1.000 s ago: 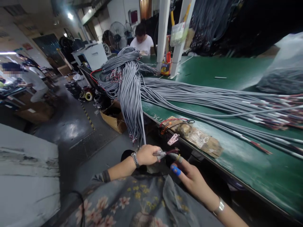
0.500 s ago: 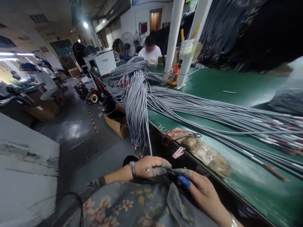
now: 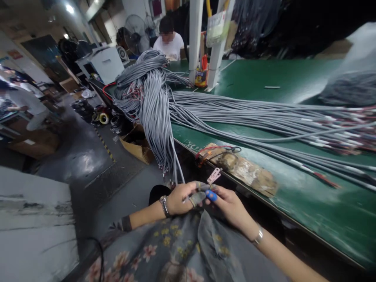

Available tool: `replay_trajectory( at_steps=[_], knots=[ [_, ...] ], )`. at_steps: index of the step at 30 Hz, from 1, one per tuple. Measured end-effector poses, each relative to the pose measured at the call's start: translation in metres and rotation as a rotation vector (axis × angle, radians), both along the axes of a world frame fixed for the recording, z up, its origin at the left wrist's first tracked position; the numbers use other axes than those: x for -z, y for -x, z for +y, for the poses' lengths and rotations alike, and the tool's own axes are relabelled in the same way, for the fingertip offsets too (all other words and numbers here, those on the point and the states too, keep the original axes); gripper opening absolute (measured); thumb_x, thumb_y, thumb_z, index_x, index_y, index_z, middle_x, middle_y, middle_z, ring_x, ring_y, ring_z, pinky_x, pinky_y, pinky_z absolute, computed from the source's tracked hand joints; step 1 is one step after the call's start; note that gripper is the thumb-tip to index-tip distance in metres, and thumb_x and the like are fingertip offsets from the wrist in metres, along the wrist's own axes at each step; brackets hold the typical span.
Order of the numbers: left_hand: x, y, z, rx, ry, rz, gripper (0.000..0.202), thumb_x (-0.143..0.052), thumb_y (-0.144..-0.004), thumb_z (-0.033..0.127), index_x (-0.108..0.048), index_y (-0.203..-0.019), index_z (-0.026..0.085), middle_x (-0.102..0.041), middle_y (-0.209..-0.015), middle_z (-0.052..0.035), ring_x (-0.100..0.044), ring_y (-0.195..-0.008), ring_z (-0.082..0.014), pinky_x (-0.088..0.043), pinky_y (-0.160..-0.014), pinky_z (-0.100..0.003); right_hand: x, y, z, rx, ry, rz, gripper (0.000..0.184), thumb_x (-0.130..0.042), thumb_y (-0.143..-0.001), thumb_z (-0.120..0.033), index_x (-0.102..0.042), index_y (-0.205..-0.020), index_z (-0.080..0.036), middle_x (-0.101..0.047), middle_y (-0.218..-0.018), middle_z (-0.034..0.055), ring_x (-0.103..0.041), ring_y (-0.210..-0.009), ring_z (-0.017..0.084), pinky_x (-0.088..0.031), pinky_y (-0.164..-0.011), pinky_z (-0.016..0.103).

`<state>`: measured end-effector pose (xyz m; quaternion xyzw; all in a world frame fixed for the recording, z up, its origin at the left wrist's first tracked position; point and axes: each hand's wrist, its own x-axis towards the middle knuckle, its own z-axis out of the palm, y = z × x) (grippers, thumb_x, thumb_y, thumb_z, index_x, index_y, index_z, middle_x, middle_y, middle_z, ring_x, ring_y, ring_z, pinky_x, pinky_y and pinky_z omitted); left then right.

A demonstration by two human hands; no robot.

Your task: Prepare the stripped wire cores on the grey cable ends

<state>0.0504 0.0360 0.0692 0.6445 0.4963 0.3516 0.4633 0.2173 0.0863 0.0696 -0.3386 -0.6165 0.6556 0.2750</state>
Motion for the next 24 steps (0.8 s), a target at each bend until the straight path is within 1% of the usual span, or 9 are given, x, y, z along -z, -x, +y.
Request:
replay_trajectory(
  at_steps=[2, 6, 7, 9, 12, 14, 19, 21, 24],
  knots=[
    [0.006, -0.004, 0.002, -0.092, 0.088, -0.037, 0.033, -0.055, -0.083, 0.042, -0.062, -0.101, 0.015, -0.062, -0.065, -0.0003, -0.054, -0.053, -0.0102, -0.044, -0.053, -0.021, 0.008, 0.003, 0.001, 0.098, 0.169, 0.027, 0.043, -0.067, -0.064, -0.060, -0.060, -0.056, -0.018, -0.052, -0.050, -0.0005, -0.040, -0.045, 0.010, -0.035, -0.045, 0.025],
    [0.017, 0.002, 0.001, -0.273, 0.183, -0.099, 0.033, -0.059, -0.078, 0.048, -0.060, -0.081, 0.015, -0.052, -0.051, 0.0048, -0.044, -0.042, -0.0067, -0.037, -0.044, -0.019, 0.025, -0.002, 0.000, 0.406, 0.481, 0.196, 0.036, -0.074, -0.058, -0.052, -0.059, -0.059, -0.019, -0.048, -0.051, -0.0040, -0.033, -0.043, 0.007, -0.032, -0.043, 0.024],
    [0.017, 0.005, 0.001, -0.309, 0.220, -0.127, 0.035, -0.058, -0.077, 0.050, -0.058, -0.078, 0.016, -0.049, -0.048, 0.0055, -0.042, -0.039, -0.0066, -0.036, -0.042, -0.019, 0.027, -0.003, -0.001, 0.427, 0.534, 0.226, 0.035, -0.076, -0.057, -0.050, -0.060, -0.062, -0.019, -0.048, -0.052, -0.0044, -0.032, -0.044, 0.007, -0.032, -0.042, 0.023],
    [0.016, 0.009, 0.001, -0.349, 0.271, -0.174, 0.039, -0.058, -0.075, 0.055, -0.056, -0.074, 0.016, -0.050, -0.048, 0.0045, -0.044, -0.037, -0.0073, -0.037, -0.041, -0.020, 0.029, -0.004, -0.003, 0.333, 0.591, 0.233, 0.035, -0.079, -0.055, -0.045, -0.063, -0.070, -0.019, -0.052, -0.057, -0.0031, -0.037, -0.046, 0.007, -0.033, -0.044, 0.023],
    [0.011, 0.010, 0.001, -0.344, 0.266, -0.201, 0.041, -0.061, -0.071, 0.056, -0.055, -0.068, 0.016, -0.057, -0.054, 0.0004, -0.051, -0.042, -0.0087, -0.041, -0.044, -0.020, 0.026, 0.001, -0.004, 0.131, 0.576, 0.202, 0.042, -0.080, -0.055, -0.045, -0.064, -0.083, -0.018, -0.059, -0.067, -0.0010, -0.042, -0.050, 0.008, -0.036, -0.048, 0.024],
    [0.010, 0.008, 0.001, -0.310, 0.263, -0.189, 0.039, -0.062, -0.071, 0.054, -0.055, -0.067, 0.016, -0.058, -0.056, -0.0006, -0.053, -0.045, -0.0092, -0.043, -0.046, -0.021, 0.024, 0.008, -0.003, 0.091, 0.525, 0.189, 0.047, -0.079, -0.055, -0.048, -0.064, -0.088, -0.019, -0.059, -0.066, -0.0024, -0.042, -0.050, 0.007, -0.035, -0.049, 0.023],
    [0.015, 0.003, 0.000, -0.253, 0.264, -0.074, 0.030, -0.060, -0.074, 0.046, -0.056, -0.075, 0.016, -0.058, -0.059, 0.0005, -0.053, -0.048, -0.0097, -0.042, -0.048, -0.021, 0.024, 0.019, 0.001, 0.179, 0.422, 0.121, 0.045, -0.080, -0.049, -0.052, -0.060, -0.070, -0.017, -0.053, -0.055, -0.0051, -0.039, -0.049, 0.007, -0.031, -0.048, 0.023],
    [0.019, 0.003, 0.001, -0.253, 0.169, 0.033, 0.023, -0.062, -0.074, 0.040, -0.057, -0.076, 0.017, -0.057, -0.060, 0.0018, -0.052, -0.053, -0.0100, -0.042, -0.052, -0.021, 0.025, 0.018, 0.001, 0.214, 0.424, 0.106, 0.044, -0.080, -0.048, -0.050, -0.060, -0.068, -0.017, -0.051, -0.053, -0.0059, -0.037, -0.048, 0.007, -0.030, -0.048, 0.023],
    [0.023, 0.003, 0.003, -0.225, -0.016, 0.214, 0.017, -0.064, -0.072, 0.031, -0.055, -0.064, 0.018, -0.055, -0.062, 0.0009, -0.050, -0.060, -0.0112, -0.042, -0.059, -0.022, 0.024, 0.016, -0.001, 0.254, 0.437, 0.094, 0.041, -0.081, -0.047, -0.047, -0.058, -0.064, -0.017, -0.048, -0.050, -0.0067, -0.035, -0.046, 0.007, -0.028, -0.047, 0.023]
  ],
)
